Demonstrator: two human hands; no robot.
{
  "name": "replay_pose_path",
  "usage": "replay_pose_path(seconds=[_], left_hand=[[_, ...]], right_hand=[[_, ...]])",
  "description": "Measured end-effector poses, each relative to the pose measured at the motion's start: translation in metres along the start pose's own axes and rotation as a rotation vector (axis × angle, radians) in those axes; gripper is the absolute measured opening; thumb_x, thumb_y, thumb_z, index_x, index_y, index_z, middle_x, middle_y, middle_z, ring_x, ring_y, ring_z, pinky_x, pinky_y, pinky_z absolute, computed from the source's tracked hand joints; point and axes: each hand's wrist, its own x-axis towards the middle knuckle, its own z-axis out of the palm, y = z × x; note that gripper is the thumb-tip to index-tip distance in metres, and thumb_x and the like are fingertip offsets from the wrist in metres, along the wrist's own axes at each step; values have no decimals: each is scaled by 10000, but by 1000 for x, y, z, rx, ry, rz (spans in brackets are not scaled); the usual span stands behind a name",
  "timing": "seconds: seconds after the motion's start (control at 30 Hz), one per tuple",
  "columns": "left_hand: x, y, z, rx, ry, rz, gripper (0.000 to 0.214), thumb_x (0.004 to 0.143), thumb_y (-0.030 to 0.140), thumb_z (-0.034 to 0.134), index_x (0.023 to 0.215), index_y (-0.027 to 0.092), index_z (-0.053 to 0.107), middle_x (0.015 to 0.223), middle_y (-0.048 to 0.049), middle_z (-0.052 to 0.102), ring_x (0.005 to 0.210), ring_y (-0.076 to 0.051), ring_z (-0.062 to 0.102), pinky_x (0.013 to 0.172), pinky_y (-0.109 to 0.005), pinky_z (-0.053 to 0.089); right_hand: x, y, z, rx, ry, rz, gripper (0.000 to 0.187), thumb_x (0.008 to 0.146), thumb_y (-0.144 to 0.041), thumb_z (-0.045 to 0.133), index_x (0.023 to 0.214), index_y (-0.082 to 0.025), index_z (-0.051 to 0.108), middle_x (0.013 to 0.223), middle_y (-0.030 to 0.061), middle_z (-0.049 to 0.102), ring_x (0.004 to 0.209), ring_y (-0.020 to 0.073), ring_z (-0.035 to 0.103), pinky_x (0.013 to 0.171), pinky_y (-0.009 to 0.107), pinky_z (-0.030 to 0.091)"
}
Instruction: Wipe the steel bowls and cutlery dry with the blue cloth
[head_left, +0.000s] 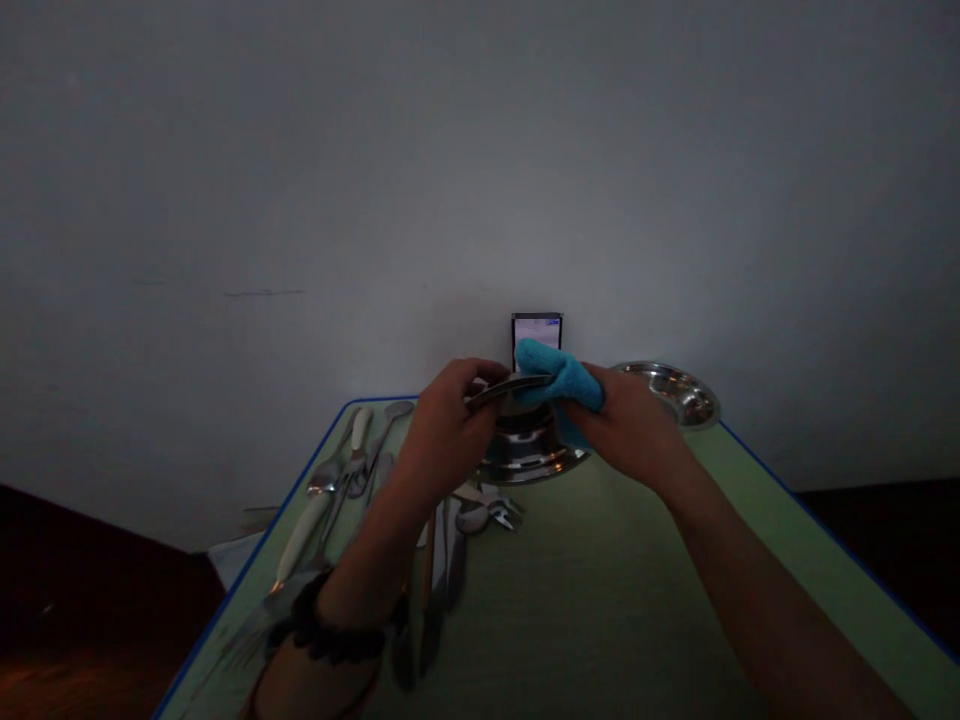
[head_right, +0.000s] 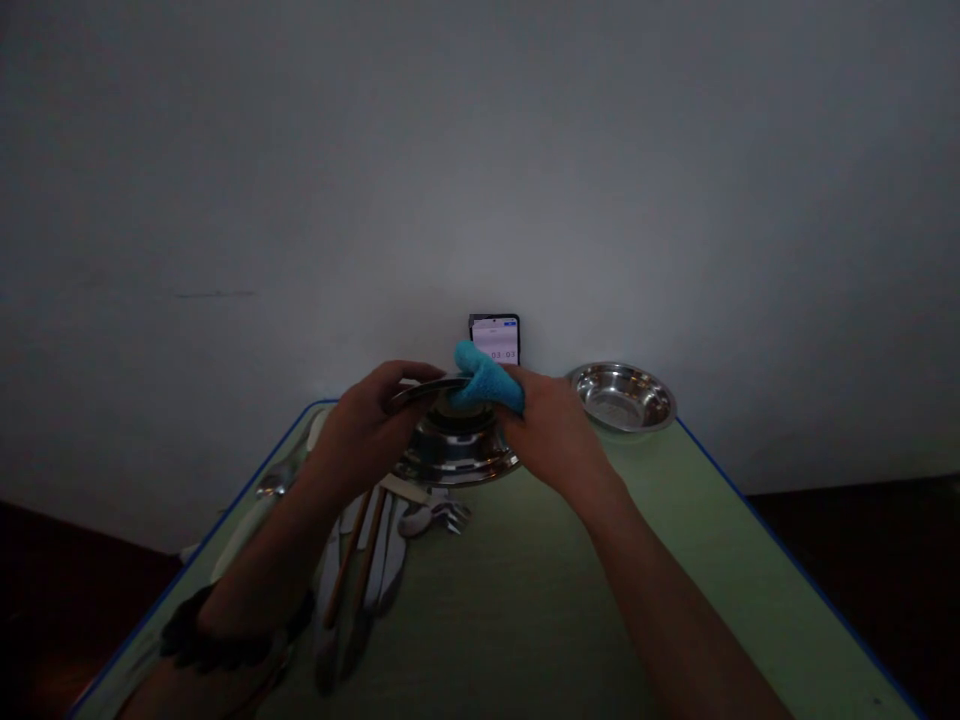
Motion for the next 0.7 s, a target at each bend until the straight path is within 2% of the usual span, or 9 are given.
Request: replay_pose_path(seconds=[0.1, 0.2, 0.27, 0.37, 0.43, 0.5, 0.57, 0.7], left_hand=[[1, -2, 2, -85, 79, 0, 205, 784, 196, 536, 980, 182, 592, 969, -70, 664, 851, -178, 620, 732, -316, 483], [4, -7, 5, -227, 200, -45, 196, 792, 257, 552, 966, 183, 606, 862, -37, 671, 785, -162, 614, 690, -292, 486], [5, -11, 7, -339, 271, -63, 225, 795, 285, 552, 992, 189, 604, 856, -30, 668, 798, -164, 607, 706, -299, 486], [7, -19, 8, -451, 306, -63, 282, 804, 314, 537, 1056, 198, 585, 913, -45, 667, 861, -182, 599, 751, -327, 483], [8, -22, 7, -459, 297, -70, 306, 804, 334, 532, 1073, 196, 579, 925, -54, 666, 871, -188, 598, 752, -331, 481], [8, -23, 4, -434, 282, -76, 315, 808, 345, 521, 1081, 198, 572, 929, -49, 661, 854, -179, 600, 747, -322, 479], [8, -21, 0, -313, 232, -78, 288, 798, 340, 532, 1041, 195, 587, 886, -38, 656, 805, -170, 600, 715, -309, 476], [5, -12, -4, -56, 55, -65, 208, 778, 266, 545, 961, 183, 599, 812, -41, 657, 724, -165, 605, 629, -285, 470]], right_hand=[[2, 4, 4, 27, 82, 43, 235, 793, -309, 509, 932, -189, 655, 771, 61, 687, 650, 186, 608, 556, 275, 407], [4, 9, 10, 134, 141, 103, 294, 806, -414, 487, 861, -177, 651, 765, 58, 679, 673, 191, 611, 570, 281, 421], [4, 12, 16, 243, 126, 177, 351, 808, -469, 465, 777, -167, 642, 729, 48, 670, 658, 187, 610, 576, 286, 434], [2, 15, 24, 449, 43, 269, 358, 796, -478, 478, 745, -156, 628, 724, 49, 671, 669, 187, 620, 595, 297, 467], [1, 16, 26, 534, 7, 260, 293, 787, -421, 514, 812, -157, 638, 804, 63, 688, 729, 192, 634, 641, 309, 487], [1, 17, 25, 518, -2, 234, 244, 779, -362, 535, 873, -166, 647, 876, 72, 695, 776, 194, 639, 679, 318, 490], [2, 17, 20, 417, 5, 211, 218, 773, -318, 540, 882, -168, 654, 879, 72, 697, 780, 197, 640, 679, 318, 486], [3, 12, 8, 141, 19, 108, 189, 771, -243, 517, 861, -165, 664, 778, 62, 695, 682, 192, 627, 595, 294, 450]])
